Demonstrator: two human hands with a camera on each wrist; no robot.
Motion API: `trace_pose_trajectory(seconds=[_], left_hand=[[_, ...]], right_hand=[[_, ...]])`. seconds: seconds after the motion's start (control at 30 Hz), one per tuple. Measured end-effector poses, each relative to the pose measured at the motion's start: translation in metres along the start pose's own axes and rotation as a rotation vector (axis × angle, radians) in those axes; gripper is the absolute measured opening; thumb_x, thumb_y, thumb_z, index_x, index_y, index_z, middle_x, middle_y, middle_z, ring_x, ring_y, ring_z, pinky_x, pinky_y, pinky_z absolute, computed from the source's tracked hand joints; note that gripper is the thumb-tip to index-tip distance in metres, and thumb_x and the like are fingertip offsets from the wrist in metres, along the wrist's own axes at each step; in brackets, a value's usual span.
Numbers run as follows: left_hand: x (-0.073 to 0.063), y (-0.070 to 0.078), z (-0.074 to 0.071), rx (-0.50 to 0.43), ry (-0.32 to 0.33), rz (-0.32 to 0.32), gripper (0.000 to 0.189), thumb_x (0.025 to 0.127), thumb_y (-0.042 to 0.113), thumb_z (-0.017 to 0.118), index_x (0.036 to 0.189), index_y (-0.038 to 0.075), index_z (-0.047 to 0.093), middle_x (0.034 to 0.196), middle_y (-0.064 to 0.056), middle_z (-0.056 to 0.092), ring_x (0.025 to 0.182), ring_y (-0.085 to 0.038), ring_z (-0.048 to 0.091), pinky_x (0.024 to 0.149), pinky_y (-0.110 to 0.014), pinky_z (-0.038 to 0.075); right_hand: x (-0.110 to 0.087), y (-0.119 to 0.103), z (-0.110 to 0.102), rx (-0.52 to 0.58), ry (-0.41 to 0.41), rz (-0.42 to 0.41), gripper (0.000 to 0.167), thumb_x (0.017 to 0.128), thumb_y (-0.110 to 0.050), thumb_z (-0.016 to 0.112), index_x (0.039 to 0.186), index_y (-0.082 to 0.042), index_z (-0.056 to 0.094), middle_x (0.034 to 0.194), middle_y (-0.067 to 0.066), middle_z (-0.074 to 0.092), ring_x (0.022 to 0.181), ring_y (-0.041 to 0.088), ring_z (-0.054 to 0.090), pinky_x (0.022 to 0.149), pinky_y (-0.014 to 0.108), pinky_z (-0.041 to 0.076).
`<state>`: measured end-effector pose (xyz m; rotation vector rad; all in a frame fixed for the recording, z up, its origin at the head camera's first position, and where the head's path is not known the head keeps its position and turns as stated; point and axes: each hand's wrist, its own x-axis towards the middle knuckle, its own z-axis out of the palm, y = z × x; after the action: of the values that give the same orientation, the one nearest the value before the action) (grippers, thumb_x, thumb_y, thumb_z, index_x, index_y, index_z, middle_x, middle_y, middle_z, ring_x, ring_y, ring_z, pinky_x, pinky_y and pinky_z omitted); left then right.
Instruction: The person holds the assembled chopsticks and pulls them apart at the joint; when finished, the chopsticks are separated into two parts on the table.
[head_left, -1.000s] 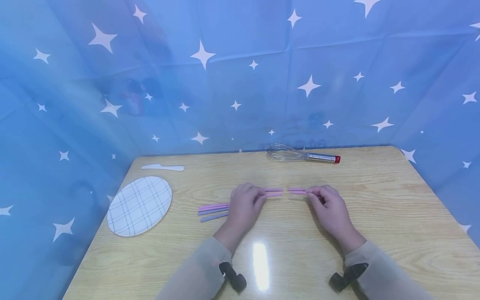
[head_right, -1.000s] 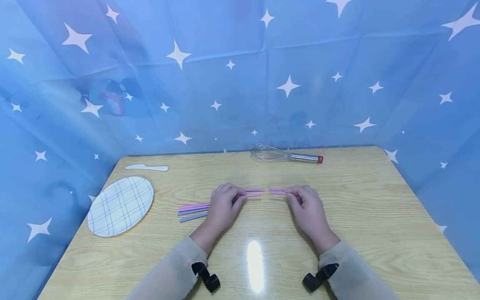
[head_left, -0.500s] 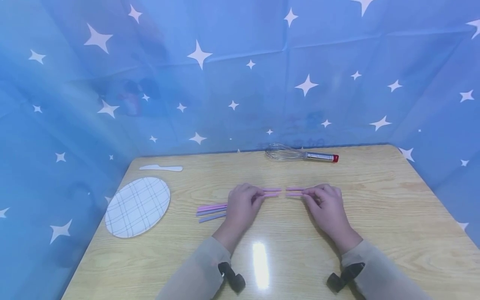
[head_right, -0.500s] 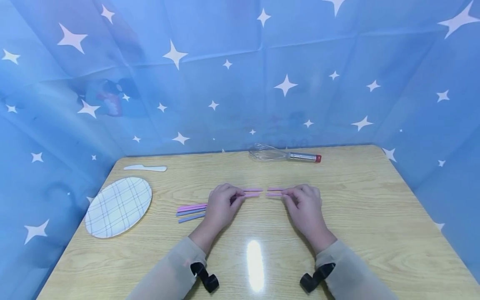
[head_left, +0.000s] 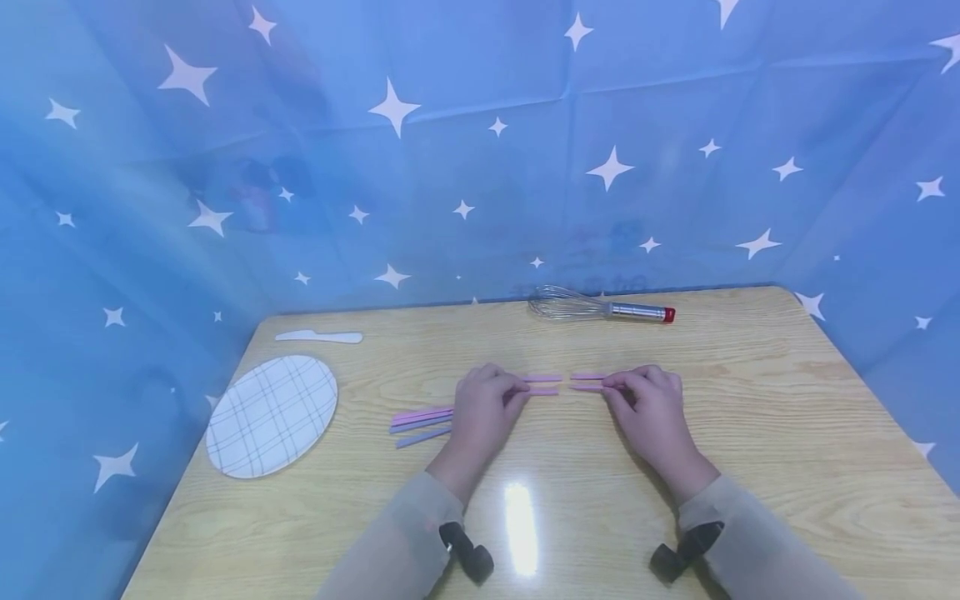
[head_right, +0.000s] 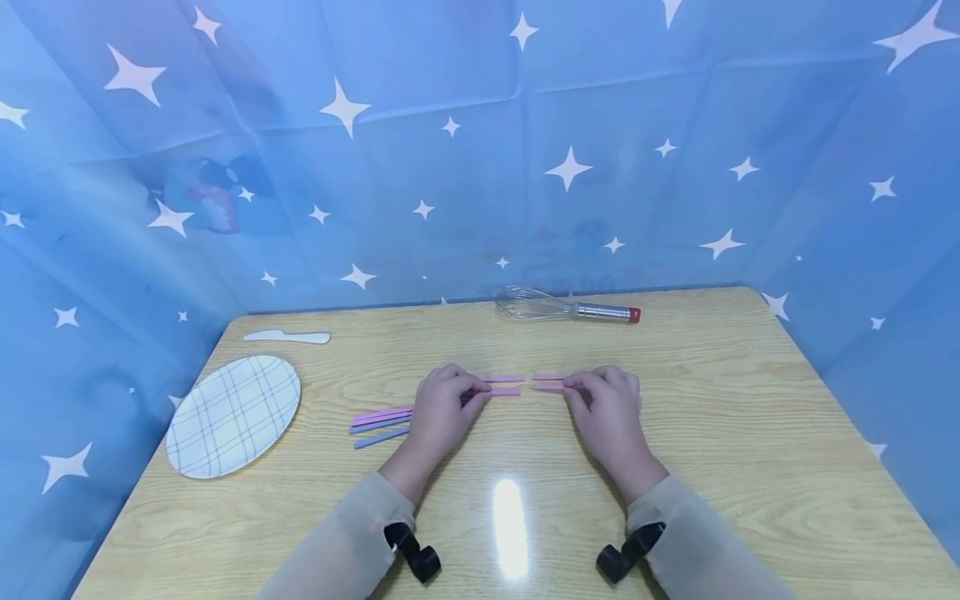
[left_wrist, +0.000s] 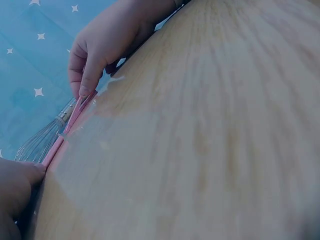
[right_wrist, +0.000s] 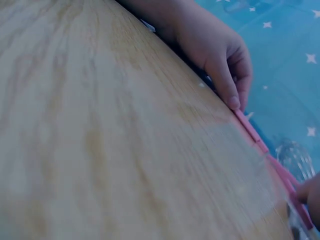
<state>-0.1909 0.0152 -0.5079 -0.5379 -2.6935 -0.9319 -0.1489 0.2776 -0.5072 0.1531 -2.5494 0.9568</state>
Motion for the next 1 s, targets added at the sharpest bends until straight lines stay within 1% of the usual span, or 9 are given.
trace_pose_trajectory(seconds=[0.1,0.23,0.33,0.5,0.6,0.83,1.0], left_hand=[[0.0003,0.0018,0.0006,-0.007,0.014,0.005,0.006,0.094,0.030,0.085,0.100,0.029,0.084,0.094,0.015,0.066,0.088,-0.009,0.057,0.092,-0.038,0.047],[0.0009,0.0037,0.0011,-0.012,0.025,0.001,0.007,0.092,0.029,0.087,0.099,0.028,0.084,0.094,0.015,0.067,0.089,-0.009,0.057,0.095,-0.039,0.046],[0.0021,0.0040,0.0012,-0.016,0.031,-0.006,0.006,0.091,0.027,0.087,0.097,0.028,0.084,0.094,0.014,0.067,0.090,-0.010,0.057,0.097,-0.040,0.045],[0.0054,0.0026,0.0019,-0.025,0.039,-0.014,0.006,0.091,0.024,0.087,0.095,0.026,0.084,0.092,0.013,0.066,0.089,-0.011,0.057,0.098,-0.040,0.045],[0.0072,0.0011,0.0034,-0.032,0.046,-0.019,0.006,0.091,0.023,0.087,0.095,0.026,0.084,0.091,0.011,0.066,0.087,-0.012,0.057,0.099,-0.042,0.045],[0.0086,0.0014,0.0052,-0.052,0.052,-0.019,0.007,0.090,0.023,0.088,0.095,0.026,0.084,0.091,0.011,0.066,0.088,-0.012,0.056,0.099,-0.041,0.044],[0.0097,0.0022,0.0060,-0.045,0.045,-0.028,0.006,0.091,0.024,0.088,0.095,0.027,0.084,0.092,0.012,0.066,0.089,-0.011,0.057,0.100,-0.041,0.044]], right_hand=[[0.0001,0.0006,-0.0009,-0.018,-0.008,0.018,0.009,0.093,-0.003,0.081,0.102,-0.005,0.080,0.098,0.010,0.059,0.098,0.030,0.046,0.083,0.046,0.027],[0.0006,0.0005,-0.0014,-0.025,-0.004,0.021,0.008,0.093,-0.001,0.081,0.101,-0.004,0.080,0.096,0.011,0.059,0.097,0.030,0.047,0.086,0.048,0.028],[0.0015,-0.0009,-0.0016,-0.025,0.009,0.009,0.010,0.092,0.001,0.081,0.099,-0.005,0.081,0.094,0.011,0.059,0.095,0.029,0.048,0.088,0.050,0.028],[0.0040,-0.0022,0.0010,-0.025,0.040,-0.030,0.013,0.088,0.006,0.082,0.096,-0.005,0.081,0.091,0.011,0.063,0.095,0.029,0.052,0.089,0.052,0.029],[0.0049,-0.0019,0.0027,-0.022,0.038,-0.039,0.013,0.087,0.006,0.083,0.095,-0.005,0.081,0.093,0.012,0.065,0.096,0.031,0.053,0.090,0.052,0.030],[0.0072,-0.0035,-0.0008,-0.035,0.005,0.020,0.006,0.091,-0.001,0.082,0.096,-0.003,0.079,0.094,0.012,0.065,0.100,0.033,0.053,0.091,0.054,0.030],[0.0087,-0.0040,-0.0015,-0.048,-0.021,0.071,0.006,0.094,-0.005,0.082,0.097,-0.003,0.077,0.099,0.014,0.064,0.103,0.034,0.051,0.092,0.053,0.030]])
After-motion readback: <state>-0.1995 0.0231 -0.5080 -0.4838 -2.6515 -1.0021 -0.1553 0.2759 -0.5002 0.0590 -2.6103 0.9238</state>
